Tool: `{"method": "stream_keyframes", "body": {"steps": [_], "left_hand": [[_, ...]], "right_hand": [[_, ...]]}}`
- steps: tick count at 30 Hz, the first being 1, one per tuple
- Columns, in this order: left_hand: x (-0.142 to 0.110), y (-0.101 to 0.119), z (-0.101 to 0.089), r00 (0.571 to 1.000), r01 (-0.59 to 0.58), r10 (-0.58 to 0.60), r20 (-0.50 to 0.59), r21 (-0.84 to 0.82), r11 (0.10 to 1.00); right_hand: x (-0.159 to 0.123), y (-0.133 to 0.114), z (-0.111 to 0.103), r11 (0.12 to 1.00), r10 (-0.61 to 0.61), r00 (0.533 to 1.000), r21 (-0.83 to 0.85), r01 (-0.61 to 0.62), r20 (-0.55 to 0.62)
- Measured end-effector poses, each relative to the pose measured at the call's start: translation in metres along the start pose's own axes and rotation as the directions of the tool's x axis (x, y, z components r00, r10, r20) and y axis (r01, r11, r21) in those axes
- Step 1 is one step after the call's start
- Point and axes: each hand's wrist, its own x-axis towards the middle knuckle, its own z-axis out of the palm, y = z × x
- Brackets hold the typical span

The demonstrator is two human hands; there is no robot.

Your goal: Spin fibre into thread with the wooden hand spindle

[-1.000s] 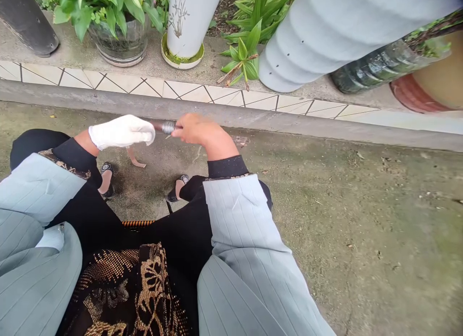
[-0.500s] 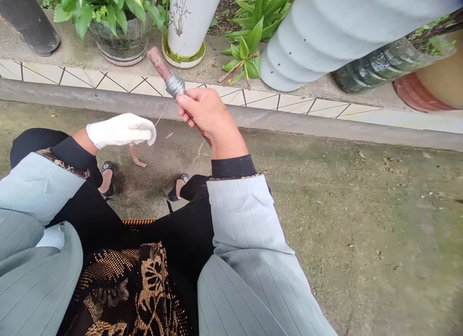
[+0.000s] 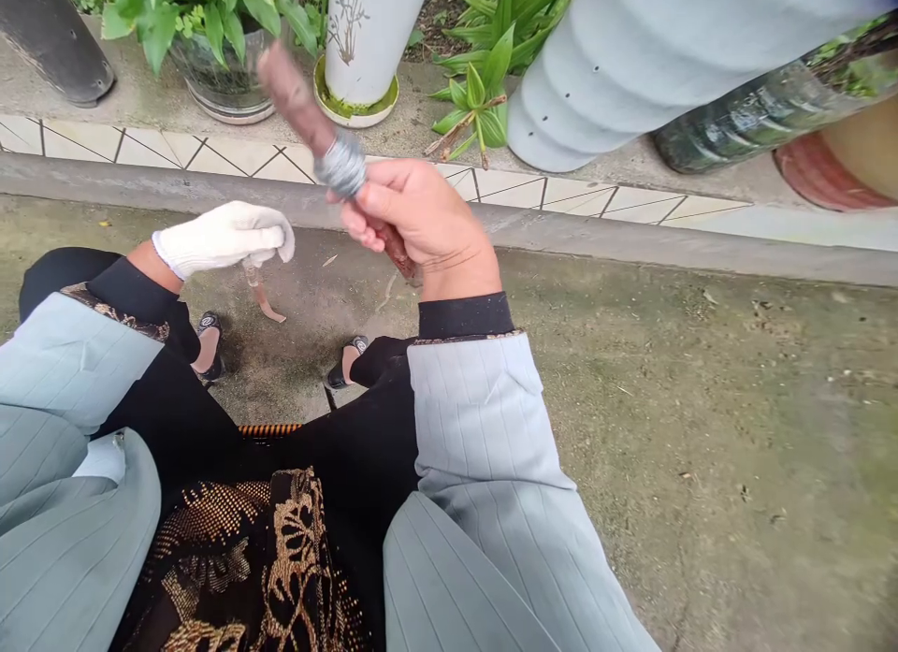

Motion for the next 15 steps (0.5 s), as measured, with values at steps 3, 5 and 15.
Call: {"method": "stream_keyframes", "body": {"steps": [3, 5, 15], "left_hand": [[0.002, 0.007, 0.006, 0.999, -0.008, 0.009, 0.047, -0.017, 1.000], [0.004, 0.013, 0.011, 0.994, -0.006, 0.007, 0.105, -0.010, 1.000], [0.008, 0.013, 0.019, 0.987, -0.022, 0.013, 0.161, 0.055, 0.998]], "right_hand": [[0.004, 0.003, -0.001, 0.998, 0.008, 0.959, 0.067, 0.012, -0.282], [0.010, 0.010, -0.002, 0.994, 0.083, 0.926, -0.029, -0.101, -0.369], [0.025, 0.038, -0.004, 0.465, 0.272, 0.881, -0.748, -0.473, -0.388]]}}
